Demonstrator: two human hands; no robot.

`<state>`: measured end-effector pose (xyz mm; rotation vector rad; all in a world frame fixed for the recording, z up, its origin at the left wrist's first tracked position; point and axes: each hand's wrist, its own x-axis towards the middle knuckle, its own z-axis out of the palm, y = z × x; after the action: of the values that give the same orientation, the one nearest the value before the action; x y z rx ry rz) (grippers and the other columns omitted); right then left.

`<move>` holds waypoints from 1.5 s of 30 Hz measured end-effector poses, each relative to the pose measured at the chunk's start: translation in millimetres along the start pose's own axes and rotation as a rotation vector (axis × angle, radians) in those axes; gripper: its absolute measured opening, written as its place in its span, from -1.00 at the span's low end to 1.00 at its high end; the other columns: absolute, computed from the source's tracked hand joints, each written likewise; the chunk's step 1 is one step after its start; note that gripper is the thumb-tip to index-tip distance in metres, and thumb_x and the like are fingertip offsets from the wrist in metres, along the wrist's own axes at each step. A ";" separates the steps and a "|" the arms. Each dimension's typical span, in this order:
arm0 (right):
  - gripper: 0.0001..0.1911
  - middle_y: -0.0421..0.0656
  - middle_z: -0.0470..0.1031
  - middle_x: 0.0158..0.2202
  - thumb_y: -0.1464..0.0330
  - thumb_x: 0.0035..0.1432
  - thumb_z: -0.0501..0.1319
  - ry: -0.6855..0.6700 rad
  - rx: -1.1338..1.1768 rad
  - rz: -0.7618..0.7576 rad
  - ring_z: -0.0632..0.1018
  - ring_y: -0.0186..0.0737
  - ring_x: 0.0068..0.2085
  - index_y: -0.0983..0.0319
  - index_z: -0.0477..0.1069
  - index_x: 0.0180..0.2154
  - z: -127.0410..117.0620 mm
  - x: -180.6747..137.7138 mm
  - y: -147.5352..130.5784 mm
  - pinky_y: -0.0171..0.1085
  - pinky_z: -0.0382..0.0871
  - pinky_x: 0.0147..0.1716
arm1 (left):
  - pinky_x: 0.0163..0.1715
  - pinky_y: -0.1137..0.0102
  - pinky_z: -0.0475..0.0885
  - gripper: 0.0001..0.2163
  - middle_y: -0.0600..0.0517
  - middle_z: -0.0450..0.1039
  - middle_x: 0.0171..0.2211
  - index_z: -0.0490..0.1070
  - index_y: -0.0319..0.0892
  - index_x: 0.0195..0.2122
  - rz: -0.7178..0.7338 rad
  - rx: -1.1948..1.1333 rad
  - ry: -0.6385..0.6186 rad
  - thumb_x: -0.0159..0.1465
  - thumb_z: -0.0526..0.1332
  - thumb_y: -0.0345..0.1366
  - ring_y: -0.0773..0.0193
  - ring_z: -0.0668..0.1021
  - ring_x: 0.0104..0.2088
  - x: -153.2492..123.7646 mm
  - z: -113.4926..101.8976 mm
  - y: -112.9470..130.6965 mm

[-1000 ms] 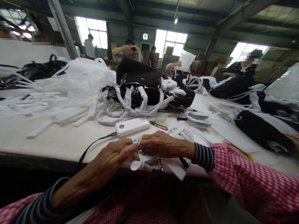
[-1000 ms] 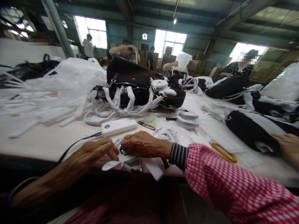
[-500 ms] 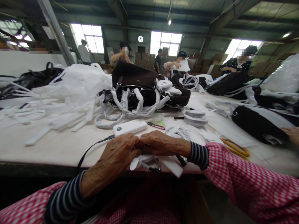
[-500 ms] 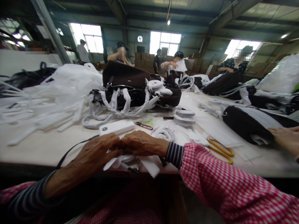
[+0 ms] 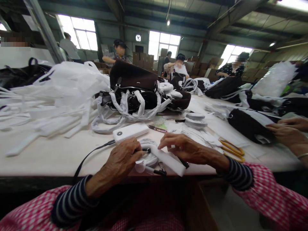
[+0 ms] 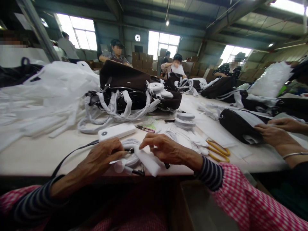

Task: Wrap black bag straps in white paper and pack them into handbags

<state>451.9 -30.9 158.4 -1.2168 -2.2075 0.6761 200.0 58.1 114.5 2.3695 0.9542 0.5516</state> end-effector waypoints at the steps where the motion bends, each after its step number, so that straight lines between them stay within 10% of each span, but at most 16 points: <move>1: -0.59 -0.08 0.50 -0.05 0.67 0.19 0.14 -0.016 -0.015 -0.006 0.52 -0.27 -0.12 0.26 0.56 -0.02 1.8 -4.6 -0.6 -0.31 0.35 -0.13 | -0.28 0.30 0.25 -0.76 0.04 0.47 -0.38 0.44 -0.15 -0.41 -0.039 -0.025 -0.012 0.31 0.16 -0.13 0.15 0.47 -0.29 1.1 -0.5 1.4; 13: -0.96 -0.18 0.50 -0.32 0.49 0.33 0.27 -0.054 -0.283 -0.009 0.46 -0.30 -0.31 0.30 0.49 -0.24 28.4 39.0 -17.7 -0.35 0.24 -0.28 | -0.36 0.33 0.26 -0.70 -0.02 0.54 -0.46 0.56 -0.21 -0.49 -0.186 -0.252 -0.062 -0.01 0.18 -0.08 0.07 0.51 -0.35 8.8 -8.4 10.1; 26: -0.87 -0.01 0.60 -0.29 0.53 0.27 0.21 -0.284 -0.789 0.082 0.48 -0.20 -0.38 0.34 0.54 -0.24 37.9 58.8 -28.3 -0.26 0.04 -0.44 | -0.54 0.48 0.07 -0.78 0.11 0.34 -0.68 0.46 -0.25 -0.63 -0.397 -0.569 -0.242 -0.15 0.35 -0.17 0.38 0.28 -0.58 32.7 -14.6 1.4; 33: -0.95 -0.18 0.52 -0.36 0.46 0.24 0.34 -0.045 -0.463 0.086 0.44 -0.29 -0.37 0.29 0.49 -0.27 44.3 41.8 -9.3 -0.33 0.09 -0.38 | -0.55 0.46 -0.01 -0.68 0.14 0.23 -0.67 0.47 -0.24 -0.58 -0.320 -0.452 -0.260 -0.03 0.35 -0.04 0.40 0.18 -0.58 29.9 -14.0 2.4; 36: -0.70 -0.24 0.47 -0.38 0.50 0.18 0.36 0.031 -0.334 0.110 0.41 -0.30 -0.39 0.29 0.42 -0.05 42.9 34.8 -7.0 -0.35 0.10 -0.38 | -0.52 0.43 0.11 -0.68 0.07 0.35 -0.59 0.51 -0.24 -0.52 -0.207 -0.374 -0.279 0.05 0.28 -0.03 0.32 0.31 -0.52 25.5 -14.9 7.8; 45: -0.88 -0.17 0.51 -0.28 0.56 0.19 0.32 -0.113 -0.203 0.059 0.46 -0.25 -0.26 0.30 0.47 -0.22 33.2 42.6 0.3 -0.33 0.22 -0.25 | -0.41 0.40 0.27 -0.67 0.04 0.42 -0.48 0.51 -0.22 -0.51 -0.049 -0.320 -0.148 0.21 0.21 -0.07 0.25 0.42 -0.42 14.3 -2.3 12.0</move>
<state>411.0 0.5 142.4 -1.3784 -2.3899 0.5666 214.4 61.8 126.0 2.0643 0.7905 0.4640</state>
